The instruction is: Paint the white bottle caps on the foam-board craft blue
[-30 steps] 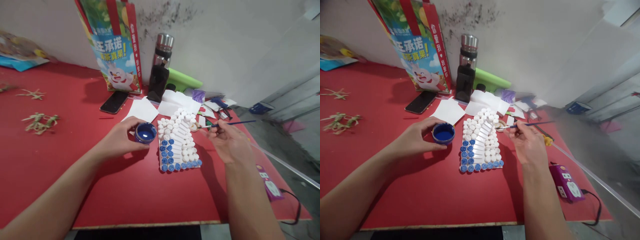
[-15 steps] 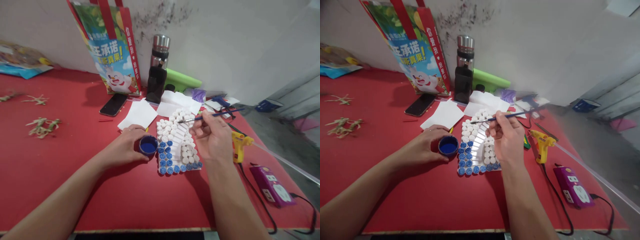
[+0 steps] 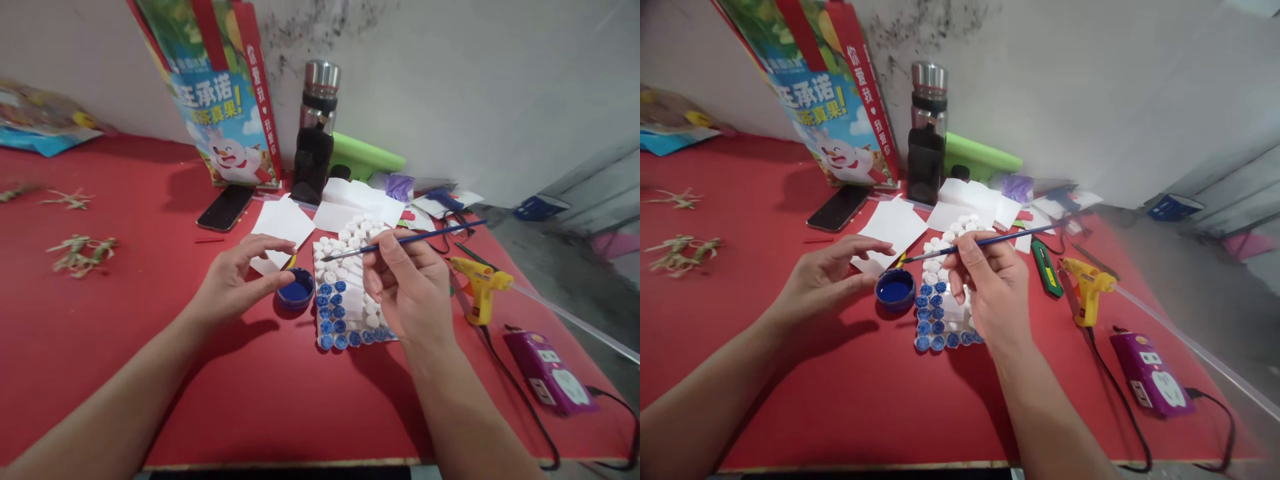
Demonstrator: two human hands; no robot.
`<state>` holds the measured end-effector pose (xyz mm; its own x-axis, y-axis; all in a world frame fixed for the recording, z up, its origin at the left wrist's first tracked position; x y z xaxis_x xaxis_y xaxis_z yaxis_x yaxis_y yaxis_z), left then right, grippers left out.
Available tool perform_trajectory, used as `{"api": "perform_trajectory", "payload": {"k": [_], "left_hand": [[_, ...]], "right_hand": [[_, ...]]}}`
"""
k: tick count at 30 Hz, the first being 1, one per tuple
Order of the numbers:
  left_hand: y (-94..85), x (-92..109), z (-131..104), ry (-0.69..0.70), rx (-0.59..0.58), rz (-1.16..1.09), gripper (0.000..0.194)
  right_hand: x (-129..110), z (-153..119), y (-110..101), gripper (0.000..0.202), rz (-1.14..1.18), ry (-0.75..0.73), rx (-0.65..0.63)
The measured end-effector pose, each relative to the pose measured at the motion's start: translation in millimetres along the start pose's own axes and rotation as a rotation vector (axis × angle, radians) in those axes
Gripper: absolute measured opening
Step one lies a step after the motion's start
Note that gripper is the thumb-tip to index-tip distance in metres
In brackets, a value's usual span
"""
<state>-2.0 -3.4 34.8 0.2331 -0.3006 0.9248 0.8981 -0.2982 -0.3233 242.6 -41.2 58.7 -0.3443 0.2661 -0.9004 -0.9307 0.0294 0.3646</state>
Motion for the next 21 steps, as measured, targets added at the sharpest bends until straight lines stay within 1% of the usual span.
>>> {"api": "perform_trajectory", "payload": {"k": [3, 4, 6, 10, 13, 16, 19, 21], "left_hand": [[8.8, 15, -9, -0.099, 0.052, -0.256, 0.035], [11.8, 18, -12, -0.125, 0.036, -0.329, 0.033], [17.2, 22, -15, -0.175, -0.036, -0.451, 0.028], [23.5, 22, -17, -0.194, -0.053, -0.64, 0.024], [25.1, 23, -17, -0.228, -0.043, -0.684, 0.018], [24.6, 26, -16, -0.268, -0.003, -0.676, 0.012], [24.3, 26, -14, -0.269, 0.022, -0.68, 0.014], [24.3, 25, -13, -0.228, 0.046, -0.695, 0.019]], "right_hand": [[5, -3, 7, 0.022, 0.076, 0.068, -0.039], [7, -4, 9, 0.022, 0.091, 0.087, -0.047], [9, -6, 13, 0.023, 0.108, 0.114, -0.056], [12, -8, 18, 0.024, 0.075, 0.14, -0.055], [14, -7, 18, 0.025, 0.04, 0.135, -0.036], [16, -8, 18, 0.026, 0.017, 0.134, -0.023], [17, -8, 17, 0.025, 0.0, 0.131, -0.023], [17, -9, 18, 0.024, -0.005, 0.13, -0.029]]}}
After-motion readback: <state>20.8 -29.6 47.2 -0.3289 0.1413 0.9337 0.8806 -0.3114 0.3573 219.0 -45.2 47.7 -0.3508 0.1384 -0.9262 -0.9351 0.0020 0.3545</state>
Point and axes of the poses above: each hand's wrist, its own z-axis towards the middle knuckle, its own y-axis out of the palm, x = y × z, the point moved 1 cm from there along z, towards the middle knuckle, and after that the axes turned 6 degrees about -x, right-handed, at the moved point
